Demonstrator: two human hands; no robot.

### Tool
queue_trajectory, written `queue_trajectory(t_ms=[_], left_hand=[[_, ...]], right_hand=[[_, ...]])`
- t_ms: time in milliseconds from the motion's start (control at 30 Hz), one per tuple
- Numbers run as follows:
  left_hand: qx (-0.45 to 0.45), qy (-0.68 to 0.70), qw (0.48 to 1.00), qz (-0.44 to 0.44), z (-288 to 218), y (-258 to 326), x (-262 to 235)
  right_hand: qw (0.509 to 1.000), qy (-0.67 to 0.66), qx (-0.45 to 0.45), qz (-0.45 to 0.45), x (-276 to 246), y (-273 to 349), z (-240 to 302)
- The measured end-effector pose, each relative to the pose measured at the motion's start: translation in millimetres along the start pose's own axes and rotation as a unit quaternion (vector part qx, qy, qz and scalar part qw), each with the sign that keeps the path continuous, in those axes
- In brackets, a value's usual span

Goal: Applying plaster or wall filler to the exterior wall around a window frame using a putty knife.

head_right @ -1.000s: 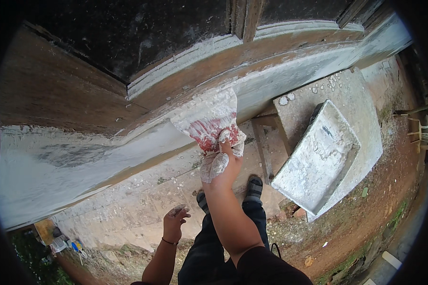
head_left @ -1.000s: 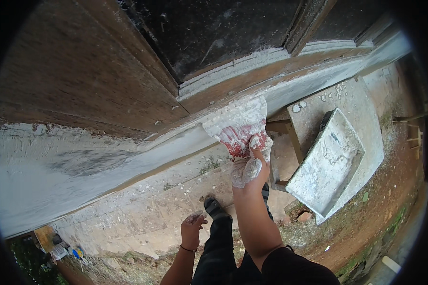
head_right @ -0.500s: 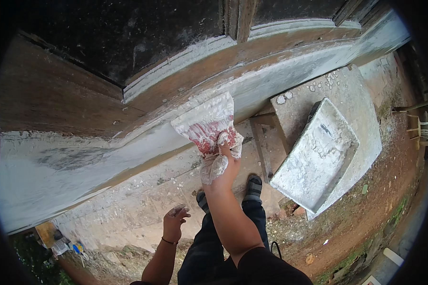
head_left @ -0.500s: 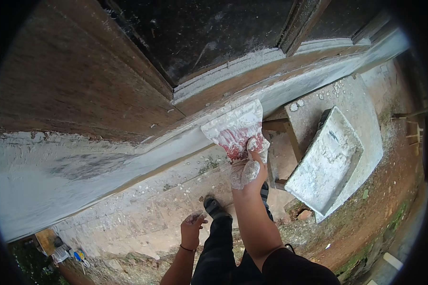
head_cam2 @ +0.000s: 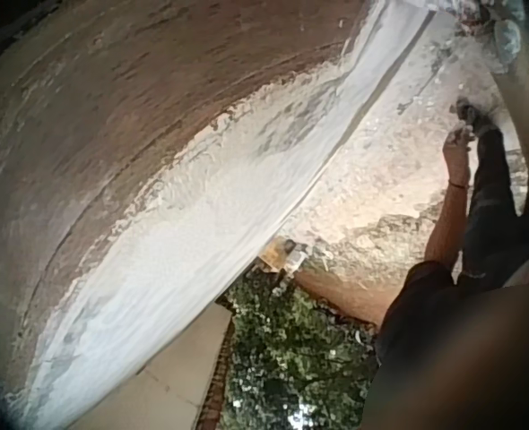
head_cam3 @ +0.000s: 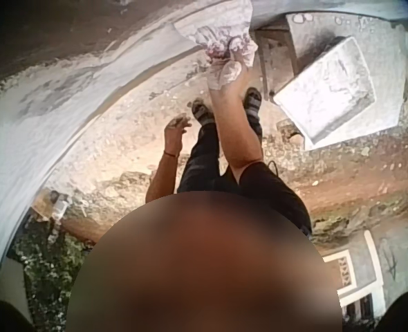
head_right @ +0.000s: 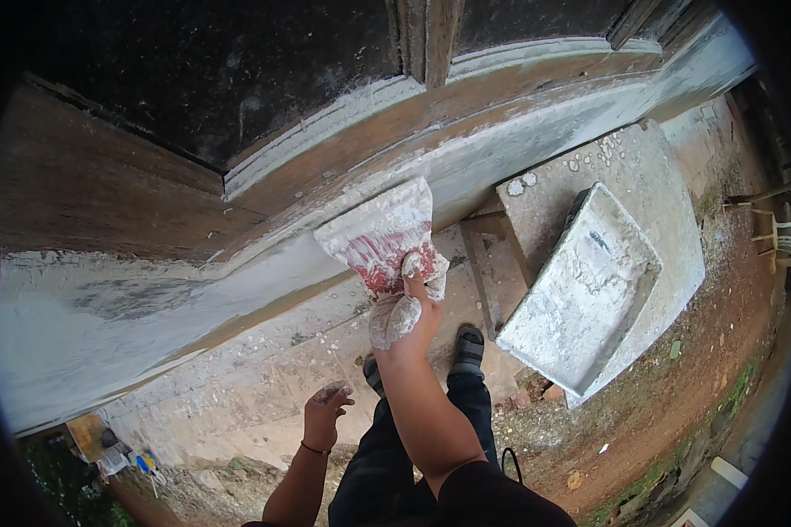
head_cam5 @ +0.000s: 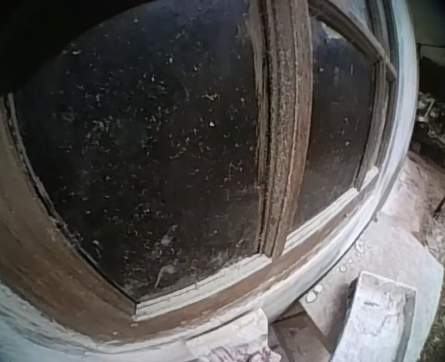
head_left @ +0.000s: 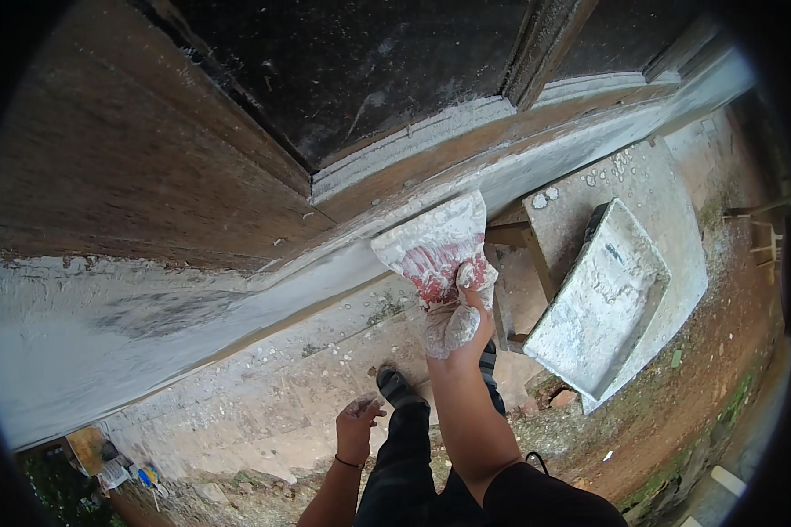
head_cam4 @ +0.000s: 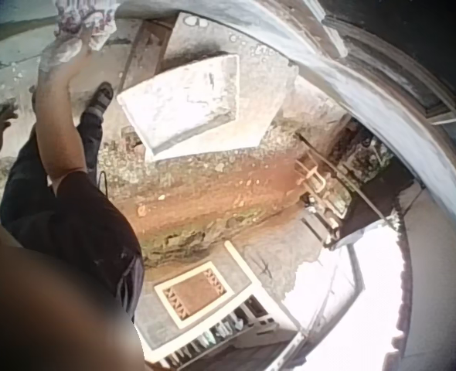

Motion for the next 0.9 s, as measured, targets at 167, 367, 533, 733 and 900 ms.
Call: queue_trajectory(t_ms=[167,367,533,733,900], left_hand=[[0.006,-0.001,1.0,0.013,-2.0,-1.2,4.8],[0.005,0.01,1.0,0.006,-1.8,2.1,0.9],[-0.004,0.011,1.0,0.005,1.8,2.9,-2.6],[0.001,0.01,1.0,0.003,-0.9,1.1,0.0],[-0.005,0.006,1.0,0.005,3.2,2.2,-3.3]], right_hand=[[0.999,-0.022,-0.007,0.034,11.0,-5.7,-1.7],[0.999,0.016,-0.017,0.023,4.8,-14.4,0.9],[0.998,-0.039,-0.02,0.039,5.5,-9.6,9.5],[0.999,-0.007,-0.036,0.022,3.1,-25.1,3.1],[0.998,-0.017,-0.031,0.047,-4.7,-22.5,11.8]])
Point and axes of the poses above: each hand's wrist, its own y-axis away from the middle knuckle, its own x-axis out of the palm, z = x × y, the point moved 6 cm from there along -y, towards the middle knuckle, and after that the axes turned 10 degrees about z, right-handed, at the moved point
